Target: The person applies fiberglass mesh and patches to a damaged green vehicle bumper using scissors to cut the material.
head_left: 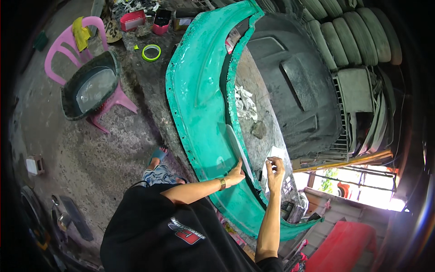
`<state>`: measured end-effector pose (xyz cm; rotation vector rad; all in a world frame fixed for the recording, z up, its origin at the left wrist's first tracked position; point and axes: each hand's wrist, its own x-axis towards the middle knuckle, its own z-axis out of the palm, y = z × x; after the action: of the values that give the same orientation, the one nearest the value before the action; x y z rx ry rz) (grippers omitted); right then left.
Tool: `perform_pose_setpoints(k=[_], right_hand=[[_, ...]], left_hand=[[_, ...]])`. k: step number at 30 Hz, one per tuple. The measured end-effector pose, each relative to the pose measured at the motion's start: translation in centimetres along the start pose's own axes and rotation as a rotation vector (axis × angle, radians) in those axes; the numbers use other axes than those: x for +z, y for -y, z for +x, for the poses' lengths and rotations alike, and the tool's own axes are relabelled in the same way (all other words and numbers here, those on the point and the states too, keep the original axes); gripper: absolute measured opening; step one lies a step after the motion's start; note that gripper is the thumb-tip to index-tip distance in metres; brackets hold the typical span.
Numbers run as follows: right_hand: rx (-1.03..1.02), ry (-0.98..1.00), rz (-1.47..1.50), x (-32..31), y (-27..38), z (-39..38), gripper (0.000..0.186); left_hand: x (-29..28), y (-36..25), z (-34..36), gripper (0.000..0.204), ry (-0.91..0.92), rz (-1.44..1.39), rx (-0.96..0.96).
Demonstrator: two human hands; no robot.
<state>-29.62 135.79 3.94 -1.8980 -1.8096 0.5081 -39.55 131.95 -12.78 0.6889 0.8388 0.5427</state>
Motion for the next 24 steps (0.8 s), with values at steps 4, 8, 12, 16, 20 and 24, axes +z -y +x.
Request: perform_pose_setpoints(k=[4, 8, 12, 16, 20, 24], right_hand=[[0.009, -0.027, -0.004, -0.7, -0.9, -1.3, 0.013], [0.051, -0.045, 0.022, -1.1, -2.8, -2.7, 0.012], [0.039, -0.073, 0.025, -1.1, -3.8, -4.1, 0.011], [0.063, -0.053, 0.032, -0.9, -3.9, -4.7, 0.011], [0.089, -0.069, 0.037, -0.9, -3.8, -4.9, 0.011], [0.090, -0.069, 0.056, -0.8, -4.2, -4.9, 0.011]], left_hand=[[-1.1, 0.7, 2.3, 0.088, -0.204, -0.028, 0.106], [-4.5, -1.9, 3.5, 0.085, -0.311, -0.067, 0.126], [-6.2, -3.3, 3.7, 0.086, -0.398, 0.041, 0.223], [-5.1, -1.4, 4.1, 0.088, -0.368, 0.097, 0.255], [-5.8, -3.3, 3.9, 0.087, -0.385, 0.065, 0.216], [-6.5, -3.8, 3.8, 0.089, -0.456, 0.138, 0.257]])
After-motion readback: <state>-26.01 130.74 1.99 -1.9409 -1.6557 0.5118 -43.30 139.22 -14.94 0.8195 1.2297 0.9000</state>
